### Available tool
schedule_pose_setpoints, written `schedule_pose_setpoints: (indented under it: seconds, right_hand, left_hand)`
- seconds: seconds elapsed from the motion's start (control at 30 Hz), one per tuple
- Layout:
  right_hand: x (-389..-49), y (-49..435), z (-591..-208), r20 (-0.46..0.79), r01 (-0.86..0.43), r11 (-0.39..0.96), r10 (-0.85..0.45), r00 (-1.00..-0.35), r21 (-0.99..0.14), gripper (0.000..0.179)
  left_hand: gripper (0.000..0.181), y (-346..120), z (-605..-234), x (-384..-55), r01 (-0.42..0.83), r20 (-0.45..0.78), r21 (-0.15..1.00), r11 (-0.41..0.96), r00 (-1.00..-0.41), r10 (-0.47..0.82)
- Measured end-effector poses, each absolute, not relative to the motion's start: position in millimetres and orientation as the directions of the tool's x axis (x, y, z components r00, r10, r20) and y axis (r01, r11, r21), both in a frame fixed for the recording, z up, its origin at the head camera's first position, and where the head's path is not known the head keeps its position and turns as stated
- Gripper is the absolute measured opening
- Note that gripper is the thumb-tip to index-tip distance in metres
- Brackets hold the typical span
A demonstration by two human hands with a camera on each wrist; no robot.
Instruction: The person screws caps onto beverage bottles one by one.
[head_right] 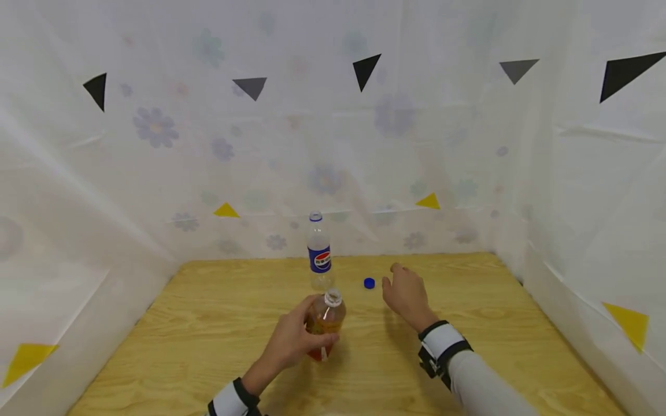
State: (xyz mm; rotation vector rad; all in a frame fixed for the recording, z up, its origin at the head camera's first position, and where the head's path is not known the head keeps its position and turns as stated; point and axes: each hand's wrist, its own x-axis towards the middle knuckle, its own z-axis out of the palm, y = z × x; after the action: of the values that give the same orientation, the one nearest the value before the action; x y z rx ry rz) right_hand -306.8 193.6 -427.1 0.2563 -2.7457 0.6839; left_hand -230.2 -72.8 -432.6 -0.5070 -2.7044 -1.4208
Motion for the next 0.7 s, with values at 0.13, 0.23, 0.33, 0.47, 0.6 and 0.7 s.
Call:
schedule_pose_setpoints:
  seconds: [0.13, 0.23, 0.33, 0.47, 0.6, 0.7]
  right_hand:
    - [-313.7, 208.2, -421.8, 0.3, -0.208, 0.871, -0.074, -0.951, -0.445, 0.042]
    - [-313.9, 217.1, -424.2, 0.28, -0.193, 0.871, -0.066, -0.958, -0.452, 0.042]
    - [-311.9, 223.2, -429.4, 0.249, -0.18, 0.876, -0.071, -0.966, -0.448, 0.041]
    - [-308.2, 226.4, -435.1, 0.136, -0.134, 0.887, -0.082, -0.987, -0.442, 0.046]
    - [-306.7, 227.0, -440.7, 0.021, -0.095, 0.905, -0.095, -0.995, -0.416, 0.052]
    - [-306.5, 227.8, -446.8, -0.017, -0.09, 0.913, -0.105, -0.994, -0.398, 0.05]
  left_hand:
    - [0.077, -72.3, -433.1, -229.5, 0.303, 0.189, 0.798, 0.521, -0.947, 0.261]
    - [0.077, -72.5, -432.7, -229.1, 0.301, 0.187, 0.799, 0.521, -0.947, 0.261]
    - [0.078, -72.5, -432.6, -229.2, 0.298, 0.182, 0.799, 0.521, -0.948, 0.263]
    - [0.078, -72.5, -431.8, -229.6, 0.292, 0.174, 0.804, 0.518, -0.949, 0.264]
    - [0.078, -72.7, -431.2, -229.8, 0.287, 0.171, 0.808, 0.514, -0.95, 0.262]
    - [0.078, -72.7, -431.1, -229.9, 0.286, 0.17, 0.809, 0.513, -0.95, 0.262]
